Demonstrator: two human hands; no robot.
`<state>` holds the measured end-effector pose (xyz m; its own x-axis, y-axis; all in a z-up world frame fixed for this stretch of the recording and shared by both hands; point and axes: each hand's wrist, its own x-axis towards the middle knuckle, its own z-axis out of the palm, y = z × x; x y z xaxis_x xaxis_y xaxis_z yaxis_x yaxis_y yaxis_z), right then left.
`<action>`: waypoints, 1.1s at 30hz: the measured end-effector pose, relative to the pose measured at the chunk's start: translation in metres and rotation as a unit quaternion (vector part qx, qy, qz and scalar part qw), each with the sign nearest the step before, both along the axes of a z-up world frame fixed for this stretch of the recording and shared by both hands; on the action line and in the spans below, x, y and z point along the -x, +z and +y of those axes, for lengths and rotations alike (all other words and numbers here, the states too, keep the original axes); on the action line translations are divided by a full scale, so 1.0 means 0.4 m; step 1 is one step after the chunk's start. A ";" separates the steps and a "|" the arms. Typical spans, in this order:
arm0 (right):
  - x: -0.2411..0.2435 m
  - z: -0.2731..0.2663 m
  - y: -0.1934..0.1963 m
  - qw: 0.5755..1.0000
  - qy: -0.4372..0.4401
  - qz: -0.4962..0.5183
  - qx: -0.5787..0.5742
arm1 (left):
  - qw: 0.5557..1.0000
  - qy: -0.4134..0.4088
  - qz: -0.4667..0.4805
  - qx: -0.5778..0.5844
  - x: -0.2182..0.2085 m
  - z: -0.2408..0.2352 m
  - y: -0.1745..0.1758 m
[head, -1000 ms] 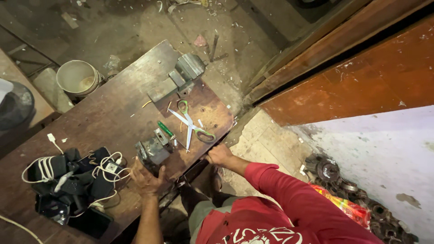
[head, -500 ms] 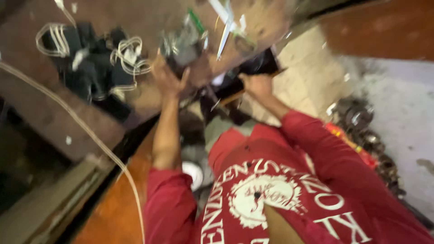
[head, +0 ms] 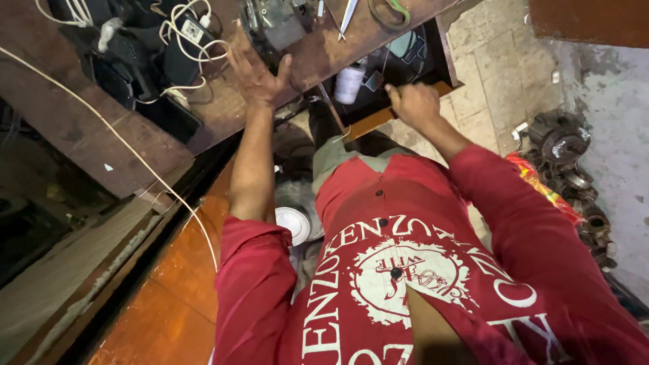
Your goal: The person disassembles a small cylindrical electrical component on a cluttered workbench, removes internal parts, and uses a screwdriver to adjust or clean the interior. The person then reassembles the component and places it back on the table.
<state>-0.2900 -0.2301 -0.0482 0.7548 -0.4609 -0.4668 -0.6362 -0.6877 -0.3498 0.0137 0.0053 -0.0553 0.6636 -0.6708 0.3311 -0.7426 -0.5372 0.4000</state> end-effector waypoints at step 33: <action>0.100 0.085 -0.010 0.670 -0.517 0.077 -0.526 | 0.999 -0.003 0.031 -0.015 0.001 0.015 -0.013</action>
<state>-0.3301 -0.1961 -0.0522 0.1901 -0.0546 -0.9802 -0.6669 0.7255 -0.1698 0.0131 0.0113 -0.0607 0.6786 -0.6833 0.2694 -0.7199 -0.5461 0.4284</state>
